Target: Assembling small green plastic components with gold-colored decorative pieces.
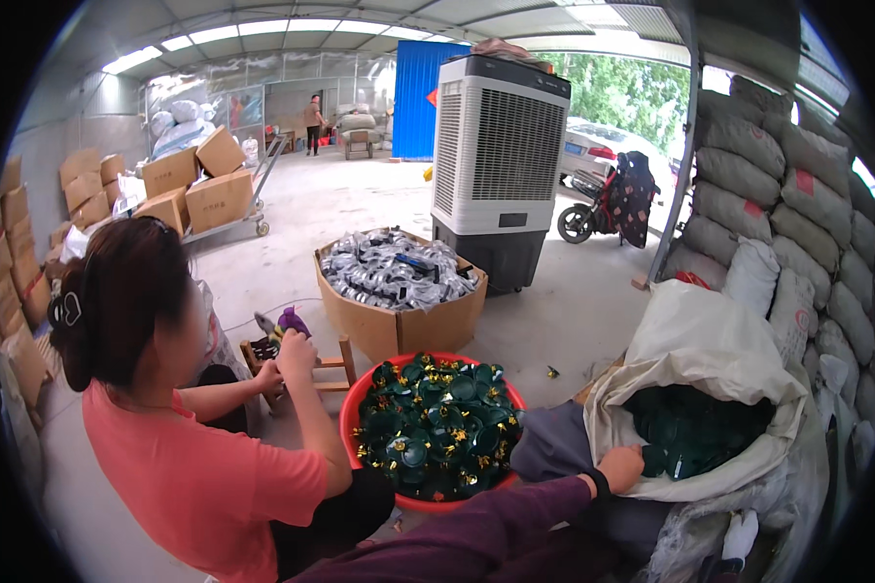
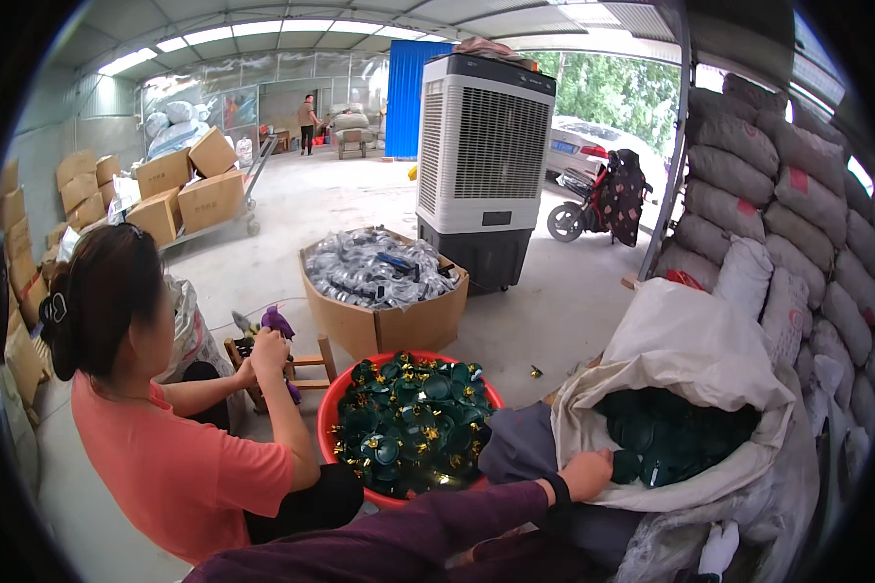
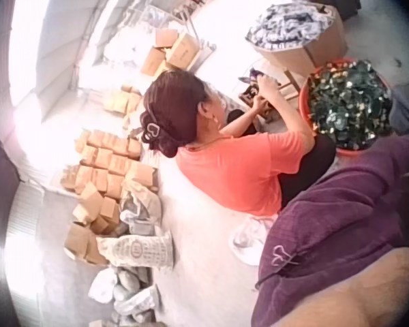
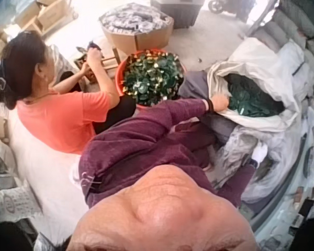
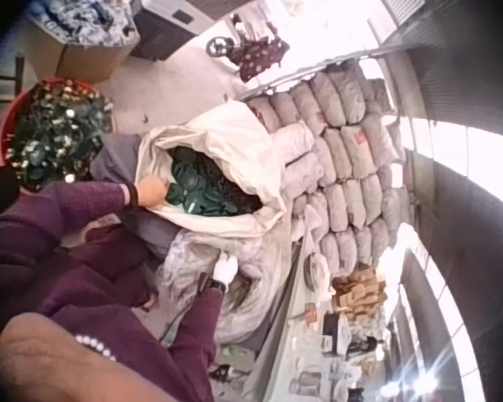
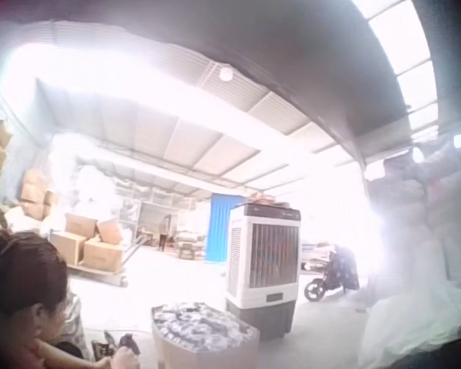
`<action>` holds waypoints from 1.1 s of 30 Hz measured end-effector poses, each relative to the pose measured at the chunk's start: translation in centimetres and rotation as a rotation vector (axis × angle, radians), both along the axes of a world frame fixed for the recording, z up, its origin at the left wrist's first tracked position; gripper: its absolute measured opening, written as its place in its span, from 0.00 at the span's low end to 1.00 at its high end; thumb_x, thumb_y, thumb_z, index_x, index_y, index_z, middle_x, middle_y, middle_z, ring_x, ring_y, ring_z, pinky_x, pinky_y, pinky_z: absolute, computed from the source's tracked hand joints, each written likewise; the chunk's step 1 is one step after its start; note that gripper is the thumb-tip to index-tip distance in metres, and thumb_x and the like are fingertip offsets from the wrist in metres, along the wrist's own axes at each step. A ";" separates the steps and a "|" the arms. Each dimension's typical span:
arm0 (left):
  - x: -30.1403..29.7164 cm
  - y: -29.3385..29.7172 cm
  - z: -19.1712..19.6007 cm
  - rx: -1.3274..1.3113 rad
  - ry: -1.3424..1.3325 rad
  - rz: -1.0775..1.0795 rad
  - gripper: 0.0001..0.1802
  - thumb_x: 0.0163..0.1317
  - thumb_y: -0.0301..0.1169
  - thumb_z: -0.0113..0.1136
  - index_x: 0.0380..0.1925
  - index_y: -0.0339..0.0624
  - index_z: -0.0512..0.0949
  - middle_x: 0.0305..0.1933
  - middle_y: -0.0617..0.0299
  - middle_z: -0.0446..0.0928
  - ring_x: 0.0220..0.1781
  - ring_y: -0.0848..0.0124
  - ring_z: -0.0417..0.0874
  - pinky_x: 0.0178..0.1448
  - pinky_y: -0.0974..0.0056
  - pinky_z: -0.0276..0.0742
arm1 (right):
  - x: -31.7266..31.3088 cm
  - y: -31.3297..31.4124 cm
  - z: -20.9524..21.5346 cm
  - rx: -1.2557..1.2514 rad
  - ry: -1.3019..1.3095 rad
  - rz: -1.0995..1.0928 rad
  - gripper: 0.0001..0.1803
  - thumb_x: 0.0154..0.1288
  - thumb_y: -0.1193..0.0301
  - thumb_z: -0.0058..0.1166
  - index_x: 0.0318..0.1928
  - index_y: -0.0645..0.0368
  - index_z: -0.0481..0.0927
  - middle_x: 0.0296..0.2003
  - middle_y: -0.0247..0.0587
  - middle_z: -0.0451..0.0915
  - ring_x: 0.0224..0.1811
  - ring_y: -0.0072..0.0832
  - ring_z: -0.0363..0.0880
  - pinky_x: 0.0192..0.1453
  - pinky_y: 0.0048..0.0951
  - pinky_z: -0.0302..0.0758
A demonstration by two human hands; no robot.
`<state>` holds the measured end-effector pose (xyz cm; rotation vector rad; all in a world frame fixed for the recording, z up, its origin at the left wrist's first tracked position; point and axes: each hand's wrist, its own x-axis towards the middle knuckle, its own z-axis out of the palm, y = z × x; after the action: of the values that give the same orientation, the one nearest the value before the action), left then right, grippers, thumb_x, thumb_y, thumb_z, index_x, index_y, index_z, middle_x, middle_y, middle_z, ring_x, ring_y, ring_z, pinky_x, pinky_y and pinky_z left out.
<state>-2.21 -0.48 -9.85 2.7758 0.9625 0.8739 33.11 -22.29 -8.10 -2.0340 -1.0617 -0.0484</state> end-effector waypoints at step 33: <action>-6.3 -12.5 11.0 -0.916 -0.541 -0.461 0.10 0.60 0.28 0.56 0.32 0.29 0.76 0.21 0.46 0.76 0.23 0.57 0.81 0.29 0.57 0.74 | -29.4 -2.2 10.6 0.451 1.139 0.582 0.15 0.68 0.79 0.51 0.54 0.66 0.72 0.38 0.38 0.78 0.34 0.23 0.78 0.37 0.24 0.77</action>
<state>-8.52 -13.01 1.18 1.7307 0.4205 0.7655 3.68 -24.45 2.51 -0.9739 -0.7206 0.9595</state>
